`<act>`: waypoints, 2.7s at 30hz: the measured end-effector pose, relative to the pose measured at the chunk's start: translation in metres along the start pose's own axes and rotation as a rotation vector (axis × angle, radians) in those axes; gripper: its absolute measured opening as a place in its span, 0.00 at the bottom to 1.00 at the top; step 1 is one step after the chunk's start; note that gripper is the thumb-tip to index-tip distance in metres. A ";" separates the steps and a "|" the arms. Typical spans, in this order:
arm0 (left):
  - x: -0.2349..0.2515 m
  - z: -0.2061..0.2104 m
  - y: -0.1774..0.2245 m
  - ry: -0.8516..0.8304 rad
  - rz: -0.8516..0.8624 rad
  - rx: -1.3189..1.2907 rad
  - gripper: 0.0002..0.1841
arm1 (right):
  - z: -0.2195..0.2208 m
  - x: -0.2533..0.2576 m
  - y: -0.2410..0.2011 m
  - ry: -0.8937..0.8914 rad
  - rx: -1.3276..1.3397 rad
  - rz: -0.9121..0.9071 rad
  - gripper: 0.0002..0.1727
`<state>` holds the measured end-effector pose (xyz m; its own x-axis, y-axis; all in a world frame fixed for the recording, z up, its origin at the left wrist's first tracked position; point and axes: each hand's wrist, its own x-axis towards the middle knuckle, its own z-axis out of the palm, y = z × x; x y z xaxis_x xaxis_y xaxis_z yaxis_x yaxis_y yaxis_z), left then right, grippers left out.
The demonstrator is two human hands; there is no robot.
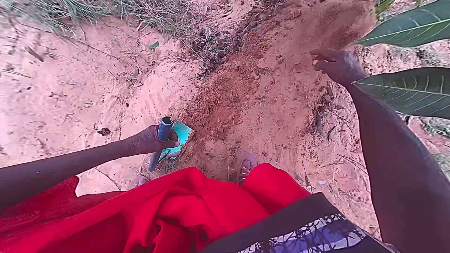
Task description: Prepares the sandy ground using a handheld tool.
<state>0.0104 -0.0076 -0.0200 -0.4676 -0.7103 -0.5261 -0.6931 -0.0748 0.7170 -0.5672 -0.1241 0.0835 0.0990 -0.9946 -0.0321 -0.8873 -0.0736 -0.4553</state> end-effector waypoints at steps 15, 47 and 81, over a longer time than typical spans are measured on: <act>0.006 0.016 -0.026 0.111 0.098 0.030 0.08 | 0.295 -0.159 0.004 -0.647 0.311 -0.145 0.41; -0.007 0.007 0.017 0.011 -0.041 0.008 0.07 | 0.296 -0.074 -0.051 -0.747 -0.028 -0.115 0.43; -0.014 0.012 0.024 0.077 -0.071 0.049 0.07 | 0.289 0.003 -0.087 -0.583 0.065 -0.102 0.40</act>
<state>-0.0059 0.0090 -0.0009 -0.3742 -0.7561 -0.5369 -0.7497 -0.0942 0.6551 -0.3598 -0.0993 -0.1344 0.4296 -0.7770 -0.4602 -0.8326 -0.1434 -0.5350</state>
